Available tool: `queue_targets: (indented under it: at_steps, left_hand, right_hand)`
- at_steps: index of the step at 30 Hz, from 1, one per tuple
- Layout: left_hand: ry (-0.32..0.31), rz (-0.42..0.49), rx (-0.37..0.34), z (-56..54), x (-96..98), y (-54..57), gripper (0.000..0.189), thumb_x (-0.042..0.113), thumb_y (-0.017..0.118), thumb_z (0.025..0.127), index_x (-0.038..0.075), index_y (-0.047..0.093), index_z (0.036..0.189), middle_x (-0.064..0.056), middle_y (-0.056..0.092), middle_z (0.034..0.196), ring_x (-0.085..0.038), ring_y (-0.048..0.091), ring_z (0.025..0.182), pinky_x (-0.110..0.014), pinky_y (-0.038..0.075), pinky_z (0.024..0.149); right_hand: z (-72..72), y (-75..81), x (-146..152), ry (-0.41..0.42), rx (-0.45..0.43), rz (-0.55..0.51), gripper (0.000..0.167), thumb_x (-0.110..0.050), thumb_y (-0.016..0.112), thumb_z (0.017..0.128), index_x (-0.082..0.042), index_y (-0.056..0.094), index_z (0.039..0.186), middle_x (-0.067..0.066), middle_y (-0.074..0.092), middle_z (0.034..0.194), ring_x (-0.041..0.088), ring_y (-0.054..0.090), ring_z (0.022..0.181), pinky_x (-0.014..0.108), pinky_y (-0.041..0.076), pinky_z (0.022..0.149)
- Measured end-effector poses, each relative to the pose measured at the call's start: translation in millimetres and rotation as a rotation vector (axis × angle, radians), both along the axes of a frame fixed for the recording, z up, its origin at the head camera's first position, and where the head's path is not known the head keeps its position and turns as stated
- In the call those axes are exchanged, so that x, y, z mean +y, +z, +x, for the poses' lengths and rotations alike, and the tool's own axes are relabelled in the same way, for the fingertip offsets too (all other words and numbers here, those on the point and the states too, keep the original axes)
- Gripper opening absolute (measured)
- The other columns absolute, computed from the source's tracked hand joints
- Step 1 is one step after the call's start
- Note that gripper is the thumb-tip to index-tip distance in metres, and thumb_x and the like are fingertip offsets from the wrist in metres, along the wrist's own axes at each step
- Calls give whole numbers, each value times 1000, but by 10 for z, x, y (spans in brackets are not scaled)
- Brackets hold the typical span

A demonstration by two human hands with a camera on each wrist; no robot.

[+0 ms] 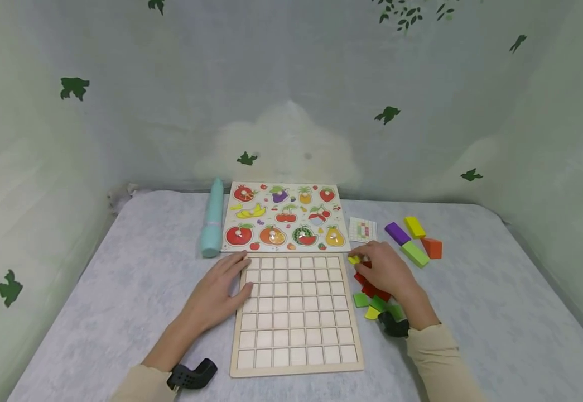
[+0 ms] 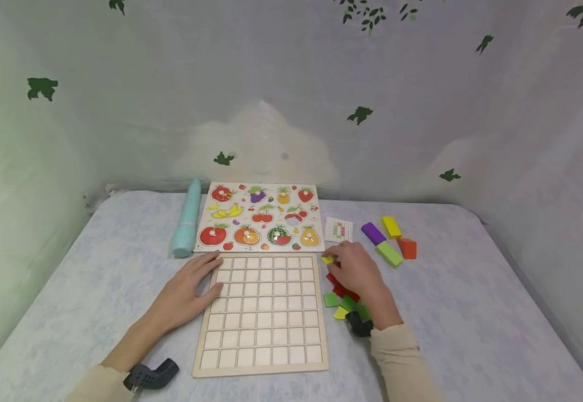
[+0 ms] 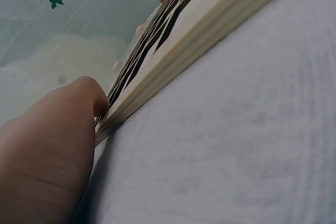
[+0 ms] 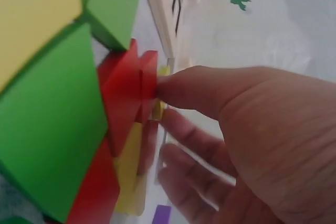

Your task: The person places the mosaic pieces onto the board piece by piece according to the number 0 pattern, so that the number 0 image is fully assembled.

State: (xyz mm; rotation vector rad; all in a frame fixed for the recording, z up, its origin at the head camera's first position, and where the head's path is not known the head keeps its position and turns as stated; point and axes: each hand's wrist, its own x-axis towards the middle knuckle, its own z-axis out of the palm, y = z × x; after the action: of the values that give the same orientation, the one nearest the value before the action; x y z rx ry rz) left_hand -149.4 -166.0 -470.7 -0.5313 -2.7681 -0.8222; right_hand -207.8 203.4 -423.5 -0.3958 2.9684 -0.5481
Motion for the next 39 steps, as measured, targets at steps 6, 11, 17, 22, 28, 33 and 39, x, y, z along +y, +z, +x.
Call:
queue_targets:
  at_steps: [6,11,17,22,28,33,39]
  left_hand:
    - [-1,21,23,1,-25,24,50,18,68,96,0,60,142,-14,52,154,-33,47,144,-54,42,116]
    - [-4,23,30,-5,-34,12,50,19,68,96,1,60,142,-12,52,155,-32,46,145,-53,42,116]
    - [-2,35,18,-14,-24,12,50,20,67,95,2,60,142,-11,51,155,-30,46,145,-52,41,117]
    - [-4,20,4,-6,-28,23,50,22,66,97,2,60,142,-12,50,156,-31,45,146,-53,41,117]
    - [-12,10,17,3,-37,9,48,22,66,97,3,61,141,-12,50,156,-31,45,145,-52,41,117]
    - [-20,9,32,5,-16,-17,46,21,67,96,4,64,138,-14,51,155,-33,46,145,-54,42,116]
    - [-12,-1,30,10,-3,-9,46,24,67,97,4,64,139,-13,50,156,-32,45,146,-54,41,117]
  right_hand:
    - [-23,50,-12,16,-12,-28,28,-18,75,94,-11,75,122,7,73,116,28,60,110,49,54,99]
    - [-25,71,-21,-7,-12,-14,27,-21,77,93,-12,76,119,4,72,106,24,59,101,44,55,92]
    - [11,111,-52,20,15,-46,29,-24,77,93,-11,76,119,6,72,112,27,60,106,47,55,95]
    - [48,125,-201,95,24,-99,27,-21,76,94,-11,75,119,5,73,116,27,63,110,49,54,98]
    - [99,167,-484,154,35,-164,23,-18,76,94,-11,77,116,2,73,114,23,65,107,45,55,94]
    - [110,187,-722,195,38,-164,21,-18,77,93,-14,78,114,0,73,111,20,65,105,39,56,91]
    - [119,150,-978,229,-10,-166,23,-22,77,93,-17,78,116,-4,74,113,16,62,98,34,54,85]
